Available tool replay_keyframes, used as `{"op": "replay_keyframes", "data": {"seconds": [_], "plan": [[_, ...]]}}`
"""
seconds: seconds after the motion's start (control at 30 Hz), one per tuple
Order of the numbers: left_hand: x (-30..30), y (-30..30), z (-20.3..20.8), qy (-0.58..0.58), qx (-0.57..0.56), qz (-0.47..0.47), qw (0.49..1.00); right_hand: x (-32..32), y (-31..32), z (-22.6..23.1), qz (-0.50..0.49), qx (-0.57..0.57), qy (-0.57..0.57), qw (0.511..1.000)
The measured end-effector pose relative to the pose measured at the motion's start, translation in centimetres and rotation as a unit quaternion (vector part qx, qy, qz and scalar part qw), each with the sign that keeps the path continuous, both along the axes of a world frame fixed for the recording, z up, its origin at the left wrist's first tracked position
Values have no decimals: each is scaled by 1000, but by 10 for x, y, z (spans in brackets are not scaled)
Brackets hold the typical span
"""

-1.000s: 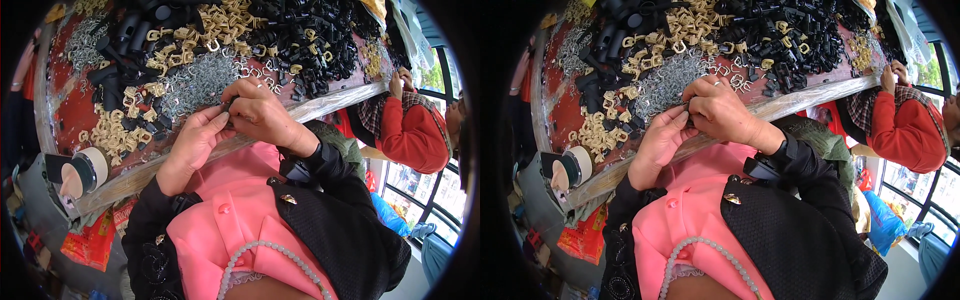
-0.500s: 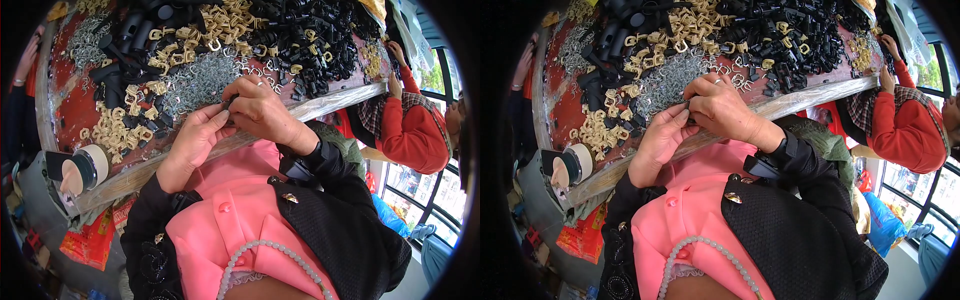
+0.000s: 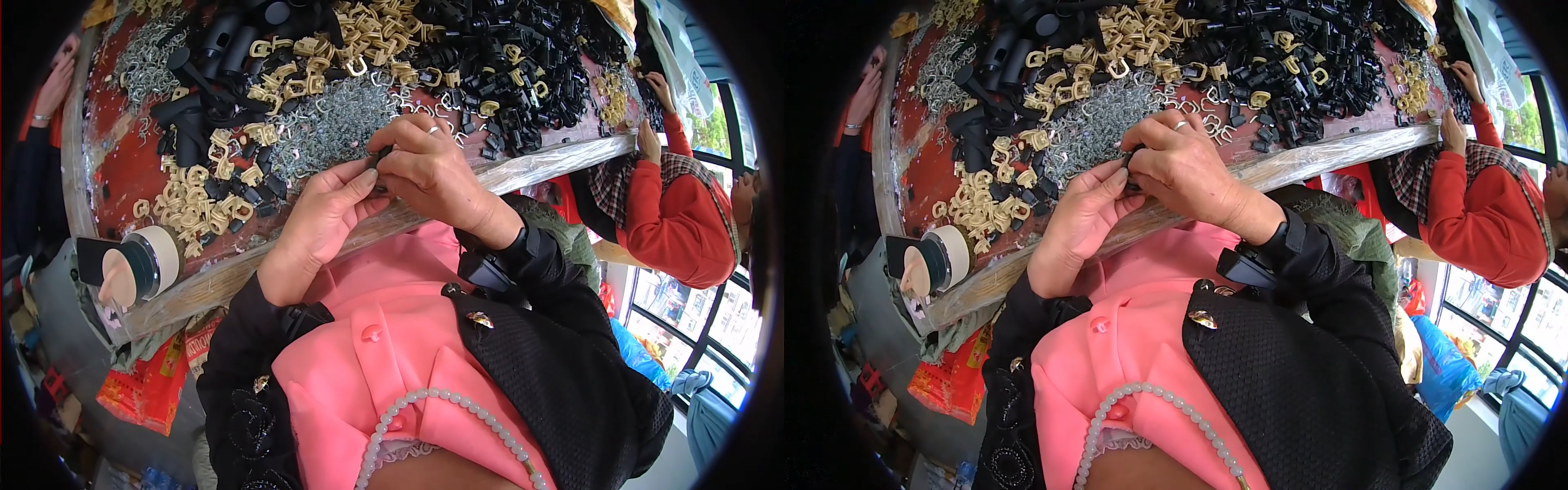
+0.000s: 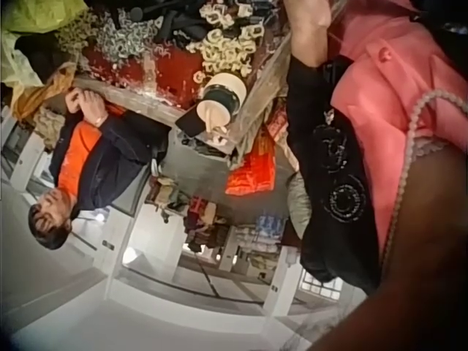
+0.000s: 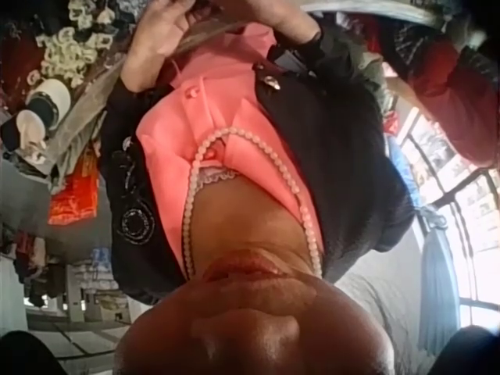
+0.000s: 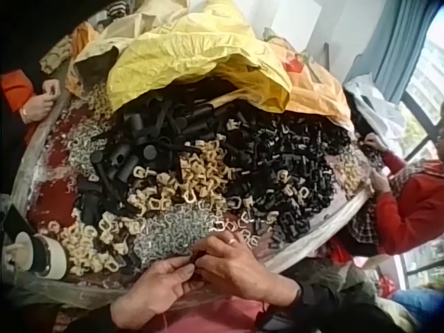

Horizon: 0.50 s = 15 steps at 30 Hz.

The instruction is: The person assembles a component by hand, picking up a black plastic housing and inserting a small beige clip into its side. They then pick up a metal spring clip and press it onto the housing before placing the completed assembly into a green bag.

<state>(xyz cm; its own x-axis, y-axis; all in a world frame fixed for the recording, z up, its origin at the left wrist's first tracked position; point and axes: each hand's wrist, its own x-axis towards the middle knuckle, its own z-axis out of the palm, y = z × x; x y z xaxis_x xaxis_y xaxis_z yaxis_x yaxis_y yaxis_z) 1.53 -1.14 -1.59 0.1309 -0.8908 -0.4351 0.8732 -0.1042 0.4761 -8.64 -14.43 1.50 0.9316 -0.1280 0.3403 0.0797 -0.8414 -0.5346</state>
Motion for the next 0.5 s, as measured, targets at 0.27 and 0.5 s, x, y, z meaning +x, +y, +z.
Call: {"op": "replay_keyframes", "data": {"seconds": [0.27,0.5], "plan": [[2,2,-2,37,-15,6,999,-7,-2,-4,-11,167,-19,986],[4,3,-5,51,-33,12,998,-21,-13,2,-5,145,15,989]]}}
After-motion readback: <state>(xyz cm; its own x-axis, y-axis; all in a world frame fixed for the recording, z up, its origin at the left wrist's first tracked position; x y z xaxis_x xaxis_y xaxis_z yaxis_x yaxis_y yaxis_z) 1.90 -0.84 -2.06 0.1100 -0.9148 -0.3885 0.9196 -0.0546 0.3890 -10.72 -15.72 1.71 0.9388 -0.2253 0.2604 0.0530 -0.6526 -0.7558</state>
